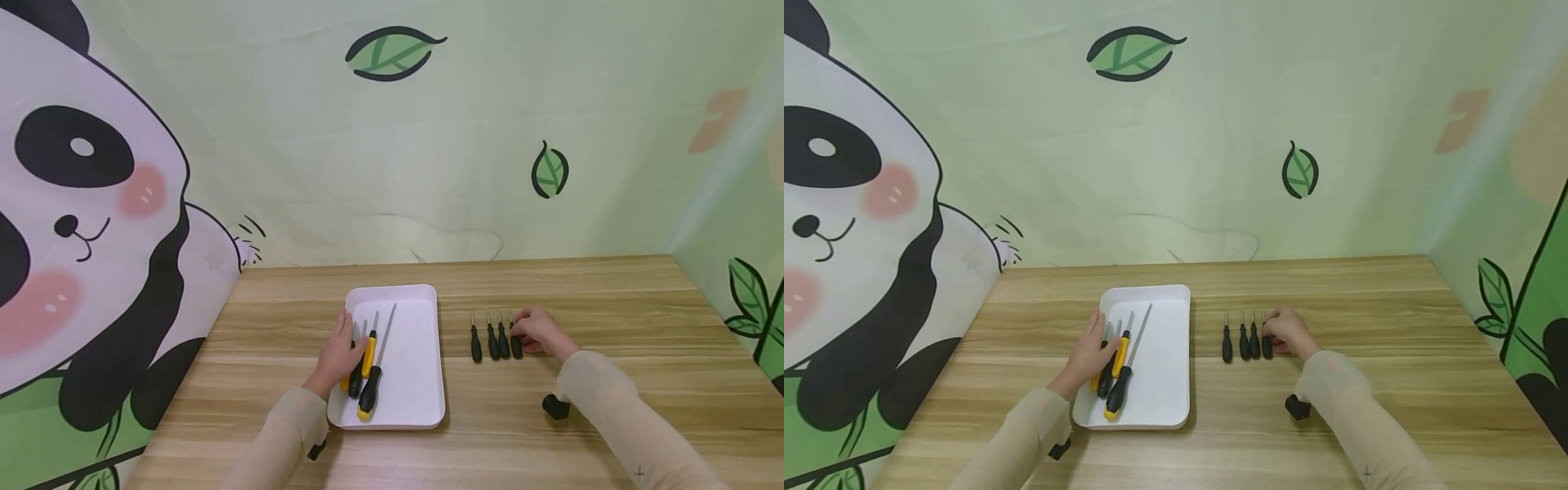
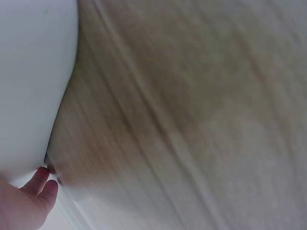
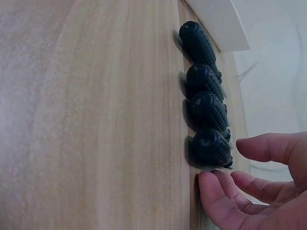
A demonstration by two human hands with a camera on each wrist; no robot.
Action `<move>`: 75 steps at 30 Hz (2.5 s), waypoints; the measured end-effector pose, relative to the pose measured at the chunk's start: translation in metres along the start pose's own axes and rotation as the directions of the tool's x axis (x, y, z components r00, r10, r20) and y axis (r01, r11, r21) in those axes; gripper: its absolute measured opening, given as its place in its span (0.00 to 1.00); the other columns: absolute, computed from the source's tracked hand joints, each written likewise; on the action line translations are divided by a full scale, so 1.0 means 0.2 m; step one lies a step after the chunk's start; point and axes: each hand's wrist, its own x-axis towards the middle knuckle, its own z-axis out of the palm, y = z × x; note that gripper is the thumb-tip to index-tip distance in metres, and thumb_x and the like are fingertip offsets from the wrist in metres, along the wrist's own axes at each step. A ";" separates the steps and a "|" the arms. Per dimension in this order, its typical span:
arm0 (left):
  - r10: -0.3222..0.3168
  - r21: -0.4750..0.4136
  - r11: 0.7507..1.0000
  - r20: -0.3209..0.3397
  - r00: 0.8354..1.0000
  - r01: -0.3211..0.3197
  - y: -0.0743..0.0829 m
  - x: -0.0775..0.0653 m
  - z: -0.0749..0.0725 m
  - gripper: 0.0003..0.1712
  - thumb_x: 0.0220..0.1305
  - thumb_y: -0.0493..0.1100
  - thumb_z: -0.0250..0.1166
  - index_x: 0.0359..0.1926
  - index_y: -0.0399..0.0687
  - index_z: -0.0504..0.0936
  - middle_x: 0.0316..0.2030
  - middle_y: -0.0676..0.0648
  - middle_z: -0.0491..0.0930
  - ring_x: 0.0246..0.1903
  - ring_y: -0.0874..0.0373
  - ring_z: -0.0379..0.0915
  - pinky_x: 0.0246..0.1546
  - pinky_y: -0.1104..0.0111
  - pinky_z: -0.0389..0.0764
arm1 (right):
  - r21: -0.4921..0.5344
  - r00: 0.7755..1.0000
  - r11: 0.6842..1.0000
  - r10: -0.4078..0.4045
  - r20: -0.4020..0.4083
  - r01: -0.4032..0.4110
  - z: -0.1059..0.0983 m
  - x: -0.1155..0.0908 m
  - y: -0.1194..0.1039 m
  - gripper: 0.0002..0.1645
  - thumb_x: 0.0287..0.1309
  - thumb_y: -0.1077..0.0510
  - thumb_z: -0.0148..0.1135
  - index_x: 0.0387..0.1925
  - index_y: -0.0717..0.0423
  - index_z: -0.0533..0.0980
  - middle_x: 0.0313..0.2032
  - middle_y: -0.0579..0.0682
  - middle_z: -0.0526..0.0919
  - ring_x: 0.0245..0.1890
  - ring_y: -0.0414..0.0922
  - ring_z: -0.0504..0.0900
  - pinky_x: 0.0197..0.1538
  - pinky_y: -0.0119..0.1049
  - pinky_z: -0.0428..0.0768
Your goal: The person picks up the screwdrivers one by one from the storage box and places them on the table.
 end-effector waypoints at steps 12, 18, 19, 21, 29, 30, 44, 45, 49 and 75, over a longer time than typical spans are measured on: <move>-0.004 0.006 1.000 -0.004 1.000 0.004 0.01 0.00 -0.01 0.42 0.61 0.55 0.50 0.68 0.40 0.44 0.69 0.45 0.36 0.66 0.46 0.45 0.63 0.54 0.54 | 0.118 0.999 0.993 -0.034 0.017 0.032 -0.02 -0.06 -0.09 0.27 0.52 0.65 0.47 0.56 0.68 0.58 0.23 0.47 0.70 0.19 0.37 0.70 0.25 0.30 0.77; -0.005 0.001 1.000 -0.003 1.000 0.005 0.01 0.00 0.00 0.42 0.61 0.55 0.50 0.68 0.41 0.44 0.69 0.45 0.36 0.66 0.46 0.45 0.63 0.54 0.54 | 0.104 0.996 0.992 -0.079 0.046 0.073 0.02 -0.09 -0.14 0.28 0.54 0.62 0.50 0.56 0.69 0.59 0.24 0.49 0.70 0.21 0.39 0.71 0.29 0.33 0.79; -0.006 0.001 1.000 -0.003 1.000 0.006 0.00 -0.01 0.00 0.42 0.61 0.56 0.50 0.68 0.41 0.44 0.69 0.46 0.36 0.66 0.46 0.45 0.63 0.54 0.54 | 0.102 0.995 0.992 -0.083 0.050 0.077 0.03 -0.10 -0.14 0.28 0.54 0.62 0.51 0.56 0.69 0.59 0.24 0.49 0.70 0.21 0.39 0.71 0.30 0.33 0.79; -0.006 0.004 1.000 -0.002 1.000 0.006 0.00 -0.01 0.00 0.42 0.61 0.56 0.50 0.68 0.41 0.43 0.69 0.46 0.35 0.66 0.46 0.45 0.63 0.54 0.54 | 0.098 0.994 0.992 -0.088 0.059 0.082 0.04 -0.10 -0.15 0.28 0.54 0.62 0.51 0.56 0.69 0.59 0.25 0.49 0.70 0.21 0.39 0.71 0.31 0.35 0.80; -0.010 0.007 1.000 0.003 1.000 0.010 0.00 0.00 0.00 0.42 0.61 0.56 0.49 0.68 0.42 0.43 0.69 0.47 0.34 0.66 0.46 0.44 0.63 0.53 0.54 | 0.089 0.989 0.989 -0.122 0.080 0.114 0.09 -0.13 -0.18 0.26 0.54 0.61 0.49 0.55 0.68 0.60 0.32 0.53 0.72 0.24 0.41 0.72 0.31 0.35 0.80; -0.011 0.006 1.000 0.004 1.000 0.011 0.00 0.00 0.00 0.42 0.61 0.56 0.49 0.68 0.42 0.43 0.69 0.47 0.34 0.66 0.46 0.44 0.63 0.53 0.54 | 0.090 0.988 0.989 -0.126 0.084 0.119 0.10 -0.13 -0.19 0.26 0.54 0.61 0.49 0.55 0.69 0.60 0.33 0.53 0.72 0.24 0.41 0.72 0.31 0.35 0.80; -0.007 0.005 1.000 0.009 1.000 0.007 0.00 -0.01 -0.01 0.42 0.61 0.57 0.49 0.68 0.42 0.43 0.69 0.47 0.34 0.66 0.47 0.44 0.64 0.54 0.53 | 0.114 0.984 0.986 -0.135 0.115 0.122 0.19 -0.16 -0.22 0.25 0.55 0.60 0.50 0.53 0.68 0.62 0.27 0.50 0.70 0.22 0.42 0.73 0.29 0.36 0.80; -0.007 0.005 1.000 0.009 1.000 0.007 0.00 -0.01 -0.01 0.42 0.61 0.57 0.49 0.68 0.42 0.43 0.69 0.47 0.34 0.66 0.47 0.44 0.64 0.54 0.53 | 0.115 0.984 0.986 -0.135 0.117 0.122 0.20 -0.16 -0.22 0.25 0.55 0.60 0.50 0.54 0.67 0.62 0.27 0.50 0.71 0.22 0.41 0.73 0.29 0.36 0.80; -0.007 0.008 1.000 0.012 1.000 0.007 0.00 0.00 0.00 0.42 0.61 0.57 0.49 0.68 0.42 0.43 0.69 0.47 0.34 0.66 0.47 0.44 0.64 0.54 0.53 | 0.115 0.982 0.986 -0.138 0.126 0.124 0.22 -0.16 -0.23 0.25 0.56 0.60 0.50 0.54 0.67 0.61 0.28 0.50 0.72 0.22 0.40 0.73 0.27 0.34 0.80; -0.009 0.002 1.000 0.008 1.000 0.009 0.00 0.00 -0.01 0.42 0.61 0.57 0.49 0.68 0.42 0.44 0.69 0.47 0.35 0.66 0.46 0.46 0.63 0.54 0.54 | 0.130 0.915 0.962 -0.271 0.301 0.242 0.45 -0.25 -0.31 0.27 0.55 0.61 0.51 0.54 0.70 0.59 0.32 0.55 0.71 0.25 0.44 0.75 0.27 0.35 0.80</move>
